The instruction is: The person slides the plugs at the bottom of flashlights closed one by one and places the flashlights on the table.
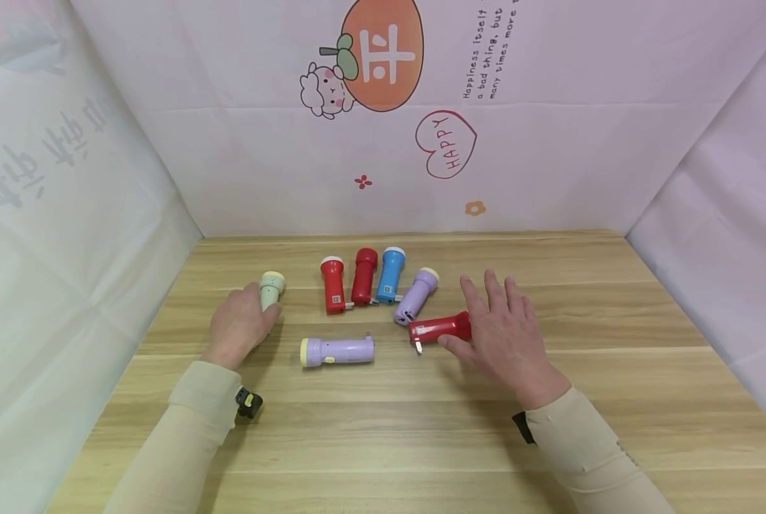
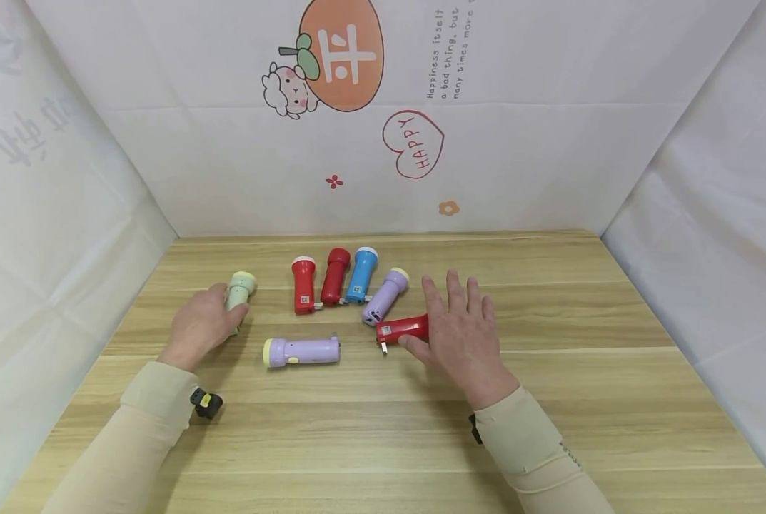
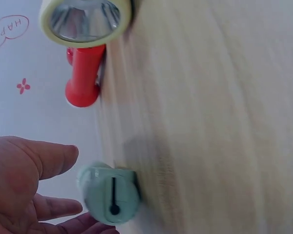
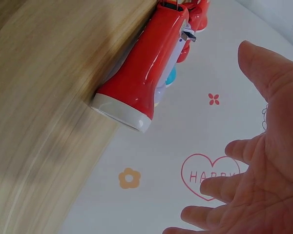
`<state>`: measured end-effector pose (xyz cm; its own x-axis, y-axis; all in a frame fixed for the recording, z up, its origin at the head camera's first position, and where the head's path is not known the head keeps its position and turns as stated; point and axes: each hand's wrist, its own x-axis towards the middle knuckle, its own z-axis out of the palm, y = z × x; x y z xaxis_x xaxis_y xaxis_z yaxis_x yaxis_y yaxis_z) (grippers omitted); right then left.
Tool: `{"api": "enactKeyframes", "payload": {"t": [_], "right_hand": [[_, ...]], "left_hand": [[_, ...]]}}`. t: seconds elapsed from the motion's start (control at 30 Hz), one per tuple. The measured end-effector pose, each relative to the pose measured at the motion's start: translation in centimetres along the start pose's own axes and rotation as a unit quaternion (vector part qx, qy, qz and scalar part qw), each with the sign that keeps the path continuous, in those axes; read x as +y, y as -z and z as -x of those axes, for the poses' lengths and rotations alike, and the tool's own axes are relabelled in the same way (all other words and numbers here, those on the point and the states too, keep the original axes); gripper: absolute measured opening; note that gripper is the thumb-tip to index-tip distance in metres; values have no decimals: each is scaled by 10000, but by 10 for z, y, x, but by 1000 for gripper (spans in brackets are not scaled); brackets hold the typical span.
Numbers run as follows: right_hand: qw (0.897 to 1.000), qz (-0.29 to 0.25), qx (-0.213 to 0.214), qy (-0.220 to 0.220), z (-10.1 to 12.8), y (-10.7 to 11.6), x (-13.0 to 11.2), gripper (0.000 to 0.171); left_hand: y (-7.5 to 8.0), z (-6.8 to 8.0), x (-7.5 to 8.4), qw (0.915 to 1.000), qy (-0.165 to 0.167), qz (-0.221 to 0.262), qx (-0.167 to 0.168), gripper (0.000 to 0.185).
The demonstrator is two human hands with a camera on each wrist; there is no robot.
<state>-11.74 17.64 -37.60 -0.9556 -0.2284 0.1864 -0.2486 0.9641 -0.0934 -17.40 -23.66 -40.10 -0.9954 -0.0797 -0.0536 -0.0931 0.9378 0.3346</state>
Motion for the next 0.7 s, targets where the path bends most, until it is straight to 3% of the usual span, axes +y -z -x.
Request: {"api": "enactKeyframes", "payload": {"t": [0.33, 0.5, 0.7], "right_hand": [[10000, 4, 3, 3, 1, 1, -1, 105], [10000, -10, 8, 13, 1, 2, -1, 105], [10000, 0, 16, 13, 0, 2, -2, 105]], "left_hand": [[10, 12, 23, 9986, -430, 55, 303, 63], [12, 17, 37, 9935, -986, 76, 557, 63], [12, 27, 55, 9846, -1713, 144, 325, 69]]}}
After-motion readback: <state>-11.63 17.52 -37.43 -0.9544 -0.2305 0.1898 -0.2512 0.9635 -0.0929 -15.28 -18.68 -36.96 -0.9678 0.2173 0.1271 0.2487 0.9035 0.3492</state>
